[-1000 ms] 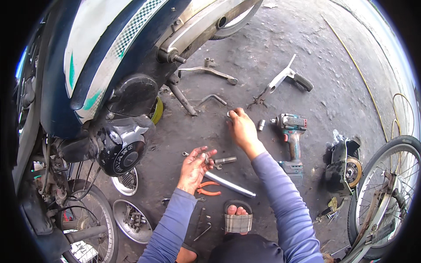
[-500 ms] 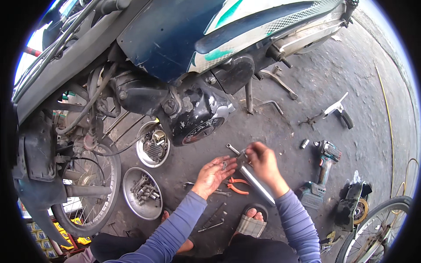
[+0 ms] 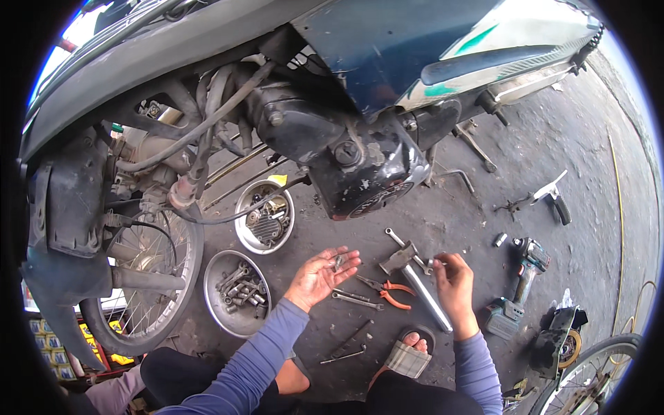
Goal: Repairing and reassembling motorcycle engine and frame components using an impact wrench and hand tools.
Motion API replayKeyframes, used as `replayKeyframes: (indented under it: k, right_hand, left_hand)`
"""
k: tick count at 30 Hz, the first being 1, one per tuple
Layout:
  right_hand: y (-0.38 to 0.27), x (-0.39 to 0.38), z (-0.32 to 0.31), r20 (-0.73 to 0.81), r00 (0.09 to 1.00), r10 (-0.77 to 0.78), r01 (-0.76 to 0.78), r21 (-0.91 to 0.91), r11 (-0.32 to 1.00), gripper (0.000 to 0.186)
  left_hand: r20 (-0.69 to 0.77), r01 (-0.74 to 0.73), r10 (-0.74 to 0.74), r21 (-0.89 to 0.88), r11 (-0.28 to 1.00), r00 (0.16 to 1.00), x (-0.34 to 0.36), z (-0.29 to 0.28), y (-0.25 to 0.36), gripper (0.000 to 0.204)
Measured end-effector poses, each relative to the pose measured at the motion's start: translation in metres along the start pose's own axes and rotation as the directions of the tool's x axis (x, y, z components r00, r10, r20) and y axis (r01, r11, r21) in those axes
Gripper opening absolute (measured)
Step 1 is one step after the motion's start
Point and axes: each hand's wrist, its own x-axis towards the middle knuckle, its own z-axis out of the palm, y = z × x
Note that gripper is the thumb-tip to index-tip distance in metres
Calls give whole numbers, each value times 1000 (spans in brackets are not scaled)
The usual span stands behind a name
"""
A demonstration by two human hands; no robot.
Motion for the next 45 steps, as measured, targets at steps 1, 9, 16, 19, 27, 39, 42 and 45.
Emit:
replayKeyframes:
  k: [1, 9, 16, 19, 27, 39, 42, 45]
  right_hand:
    - [9, -4, -5, -16, 1000, 7, -7, -15, 1000, 14]
    - [24, -30, 4, -21, 991, 136, -134, 58, 989, 14]
    - [10, -25, -14, -27, 1000, 16, -18, -105, 994, 9]
    - [16, -25, -36, -134, 988, 76, -85, -66, 994, 10]
    - [22, 1, -100, -503, 781, -370, -96, -682, 725, 32]
    - [114, 15, -185, -653, 681, 332, -548, -152, 823, 68]
    - [117, 8, -198, -403, 685, 607, -576, 211, 790, 39]
    - [78, 6, -177, -239, 815, 527, -517, 109, 849, 37]
  left_hand:
    - [-25, -17, 18, 39, 999, 1000, -2, -7, 14, 36]
    - [-235, -56, 641, 915, 399, 730, -23, -160, 176, 32]
    - [-114, 279, 583, 939, -202, 804, -41, -173, 223, 24]
    - [-76, 276, 653, 938, -209, 754, -44, -163, 208, 19]
    - [121, -73, 242, 978, -196, 963, -47, -39, 47, 15]
    - [47, -35, -12, 870, 492, 999, -14, 20, -101, 9]
    - [-47, 20, 16, 677, 736, 999, 9, 49, -110, 5]
    - [-16, 15, -6, 636, 771, 1000, 23, 70, -126, 7]
